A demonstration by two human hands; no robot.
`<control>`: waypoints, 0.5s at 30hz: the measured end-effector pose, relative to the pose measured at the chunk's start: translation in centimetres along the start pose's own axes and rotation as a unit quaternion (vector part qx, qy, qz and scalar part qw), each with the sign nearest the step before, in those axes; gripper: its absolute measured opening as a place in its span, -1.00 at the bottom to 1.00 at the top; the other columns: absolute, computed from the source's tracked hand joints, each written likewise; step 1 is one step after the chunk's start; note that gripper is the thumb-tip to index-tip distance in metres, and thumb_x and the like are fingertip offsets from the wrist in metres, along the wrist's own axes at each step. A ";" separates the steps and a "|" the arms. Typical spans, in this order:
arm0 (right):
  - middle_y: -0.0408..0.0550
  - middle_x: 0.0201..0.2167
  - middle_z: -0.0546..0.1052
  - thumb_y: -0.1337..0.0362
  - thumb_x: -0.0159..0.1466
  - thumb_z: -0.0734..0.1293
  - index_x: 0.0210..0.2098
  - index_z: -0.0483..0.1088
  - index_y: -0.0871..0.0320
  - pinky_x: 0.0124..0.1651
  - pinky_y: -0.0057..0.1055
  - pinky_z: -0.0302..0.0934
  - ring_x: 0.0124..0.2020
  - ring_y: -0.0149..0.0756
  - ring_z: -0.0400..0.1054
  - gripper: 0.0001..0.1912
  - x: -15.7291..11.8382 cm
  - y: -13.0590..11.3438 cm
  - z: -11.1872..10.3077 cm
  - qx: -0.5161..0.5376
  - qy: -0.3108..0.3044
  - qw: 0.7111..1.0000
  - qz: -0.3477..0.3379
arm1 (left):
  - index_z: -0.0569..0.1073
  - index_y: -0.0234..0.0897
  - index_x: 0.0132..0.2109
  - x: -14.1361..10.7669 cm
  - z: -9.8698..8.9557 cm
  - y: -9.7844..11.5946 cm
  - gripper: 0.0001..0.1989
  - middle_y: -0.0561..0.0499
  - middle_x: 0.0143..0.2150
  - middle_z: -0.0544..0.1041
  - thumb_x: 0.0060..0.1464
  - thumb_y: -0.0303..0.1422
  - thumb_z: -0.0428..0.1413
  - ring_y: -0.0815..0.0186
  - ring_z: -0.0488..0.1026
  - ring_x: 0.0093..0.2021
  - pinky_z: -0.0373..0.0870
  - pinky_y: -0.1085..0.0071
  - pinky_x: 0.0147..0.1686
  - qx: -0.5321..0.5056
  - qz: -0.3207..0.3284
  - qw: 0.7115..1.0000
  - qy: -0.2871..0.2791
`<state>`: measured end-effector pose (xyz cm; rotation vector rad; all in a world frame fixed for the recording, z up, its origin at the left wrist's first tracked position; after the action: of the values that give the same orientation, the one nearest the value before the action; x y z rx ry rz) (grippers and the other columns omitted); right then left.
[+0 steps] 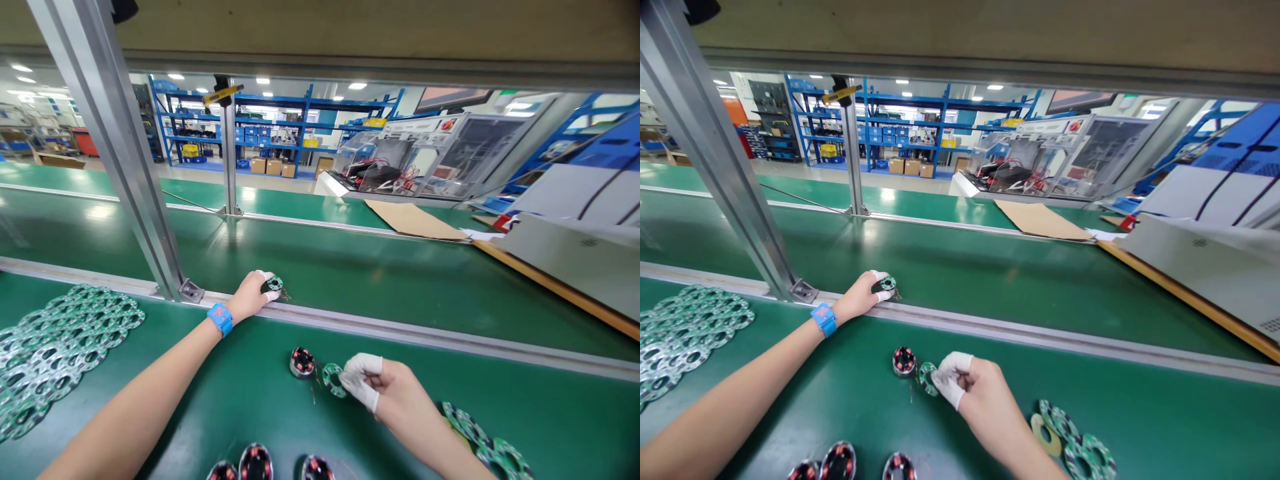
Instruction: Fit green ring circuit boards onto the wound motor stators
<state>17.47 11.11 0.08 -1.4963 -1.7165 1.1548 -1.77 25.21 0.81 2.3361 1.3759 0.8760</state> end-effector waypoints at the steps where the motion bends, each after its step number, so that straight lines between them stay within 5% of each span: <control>1: -0.21 -0.66 0.17 0.07 0.01 0.28 -0.62 0.24 0.16 -0.51 -0.45 -0.07 -0.58 -0.42 -0.01 -0.71 0.0 0.1 0.0 -0.002 0.000 1.000 0.001 | 0.46 -0.30 -0.17 -0.1 0.1 0.2 -0.78 -0.04 -0.28 0.44 0.02 -0.32 0.12 0.22 0.36 -0.18 0.27 0.35 -0.10 -0.001 0.003 1.000 -0.002; 10: -0.22 -0.68 0.17 0.08 0.03 0.30 -0.63 0.24 0.16 -0.54 -0.48 -0.02 -0.60 -0.43 0.01 -0.71 0.1 0.0 0.1 -0.002 -0.001 1.000 -0.005 | 0.47 -0.29 -0.16 -0.2 0.8 1.7 -0.74 -0.05 -0.25 0.46 -0.02 -0.29 0.15 0.19 0.36 -0.18 0.28 0.34 -0.13 -0.001 0.023 1.000 -0.017; 15: -0.22 -0.69 0.20 0.07 0.04 0.31 -0.61 0.29 0.16 -0.63 -0.51 -0.05 -0.66 -0.47 0.00 -0.71 0.1 0.4 0.2 -0.008 0.000 1.000 0.004 | 0.44 -0.26 -0.06 0.8 0.9 -0.4 -0.65 -0.08 -0.17 0.47 -0.05 -0.35 0.16 0.14 0.35 -0.10 0.26 0.29 -0.04 0.008 -0.010 1.000 -0.001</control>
<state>17.43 11.16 -0.40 -1.5149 -1.7245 1.1468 -1.18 26.10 0.17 2.3307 1.4089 0.8608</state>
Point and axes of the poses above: each hand's wrist, its own x-axis towards the middle knuckle, its own z-axis out of the palm, y = z × x, the point moved 8 cm from there along x, towards the middle knuckle
